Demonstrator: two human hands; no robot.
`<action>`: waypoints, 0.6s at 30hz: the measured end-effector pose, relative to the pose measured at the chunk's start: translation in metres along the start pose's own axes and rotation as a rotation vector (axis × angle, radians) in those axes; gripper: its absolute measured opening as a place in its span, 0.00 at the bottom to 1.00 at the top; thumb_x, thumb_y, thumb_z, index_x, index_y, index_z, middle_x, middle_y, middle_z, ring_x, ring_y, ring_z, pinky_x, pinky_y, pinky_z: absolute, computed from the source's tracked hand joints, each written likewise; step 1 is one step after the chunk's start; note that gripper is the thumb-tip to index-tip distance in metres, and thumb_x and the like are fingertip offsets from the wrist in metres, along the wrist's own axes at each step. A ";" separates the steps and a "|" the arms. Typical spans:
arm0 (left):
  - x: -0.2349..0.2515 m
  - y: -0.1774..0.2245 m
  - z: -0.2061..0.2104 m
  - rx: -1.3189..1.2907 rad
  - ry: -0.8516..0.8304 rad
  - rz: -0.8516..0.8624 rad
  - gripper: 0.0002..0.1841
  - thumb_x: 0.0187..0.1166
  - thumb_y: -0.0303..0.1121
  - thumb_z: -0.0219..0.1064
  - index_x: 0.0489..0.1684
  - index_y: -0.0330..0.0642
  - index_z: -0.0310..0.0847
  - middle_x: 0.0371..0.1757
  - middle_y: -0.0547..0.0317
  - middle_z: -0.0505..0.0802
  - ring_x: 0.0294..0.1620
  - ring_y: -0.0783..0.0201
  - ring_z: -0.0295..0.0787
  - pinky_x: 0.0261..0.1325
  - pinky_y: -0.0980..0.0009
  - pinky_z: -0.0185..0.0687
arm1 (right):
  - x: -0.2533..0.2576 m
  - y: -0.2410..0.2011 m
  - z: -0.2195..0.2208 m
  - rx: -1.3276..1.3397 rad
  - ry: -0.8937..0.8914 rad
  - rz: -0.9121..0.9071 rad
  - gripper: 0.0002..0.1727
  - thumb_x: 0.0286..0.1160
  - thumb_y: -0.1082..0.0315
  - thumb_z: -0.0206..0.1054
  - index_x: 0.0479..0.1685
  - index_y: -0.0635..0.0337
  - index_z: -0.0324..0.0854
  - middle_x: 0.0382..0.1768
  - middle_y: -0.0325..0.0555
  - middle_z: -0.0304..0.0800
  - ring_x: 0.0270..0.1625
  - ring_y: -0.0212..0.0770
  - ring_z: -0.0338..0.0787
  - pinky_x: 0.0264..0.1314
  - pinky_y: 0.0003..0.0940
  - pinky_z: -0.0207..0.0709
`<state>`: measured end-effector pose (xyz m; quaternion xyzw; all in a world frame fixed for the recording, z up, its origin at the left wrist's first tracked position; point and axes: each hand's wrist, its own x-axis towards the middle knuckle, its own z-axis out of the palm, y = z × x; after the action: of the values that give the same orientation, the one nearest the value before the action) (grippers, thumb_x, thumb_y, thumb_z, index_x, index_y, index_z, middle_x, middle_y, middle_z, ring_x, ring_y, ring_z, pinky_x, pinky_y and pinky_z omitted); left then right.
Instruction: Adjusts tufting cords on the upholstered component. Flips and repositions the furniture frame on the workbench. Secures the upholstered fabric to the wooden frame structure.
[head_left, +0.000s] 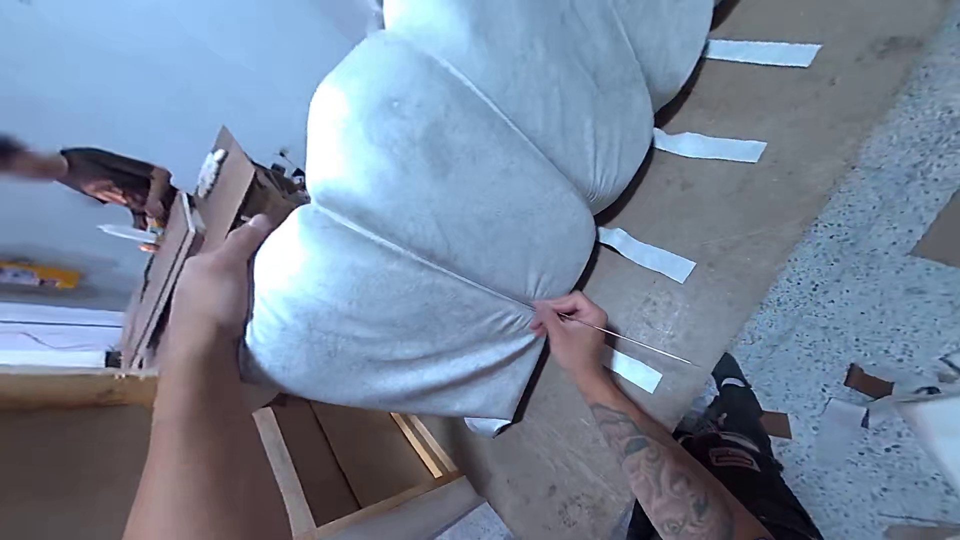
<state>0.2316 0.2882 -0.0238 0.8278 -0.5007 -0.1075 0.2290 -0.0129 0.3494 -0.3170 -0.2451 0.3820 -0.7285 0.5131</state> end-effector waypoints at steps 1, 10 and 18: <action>0.002 -0.005 0.001 -0.015 0.012 0.002 0.34 0.74 0.75 0.58 0.53 0.55 0.87 0.44 0.66 0.92 0.43 0.71 0.89 0.50 0.57 0.87 | 0.002 -0.009 0.014 0.036 -0.044 -0.034 0.06 0.69 0.80 0.76 0.33 0.68 0.82 0.34 0.55 0.97 0.25 0.47 0.95 0.26 0.40 0.94; -0.017 0.017 0.001 0.234 0.053 0.054 0.48 0.75 0.80 0.46 0.42 0.37 0.88 0.42 0.39 0.92 0.46 0.43 0.91 0.51 0.29 0.80 | -0.027 -0.020 -0.044 -0.252 -0.098 0.179 0.05 0.78 0.66 0.74 0.41 0.55 0.83 0.32 0.45 0.96 0.22 0.44 0.92 0.22 0.37 0.89; -0.030 0.020 -0.016 0.301 -0.004 0.126 0.48 0.74 0.82 0.42 0.39 0.45 0.92 0.38 0.40 0.94 0.46 0.37 0.92 0.52 0.24 0.79 | -0.002 -0.048 -0.030 -0.308 -0.296 0.263 0.08 0.71 0.73 0.75 0.27 0.62 0.82 0.24 0.44 0.94 0.24 0.41 0.94 0.31 0.39 0.94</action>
<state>0.2083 0.3112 -0.0018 0.8195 -0.5625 -0.0186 0.1076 -0.0615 0.3691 -0.2951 -0.3728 0.4378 -0.5446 0.6105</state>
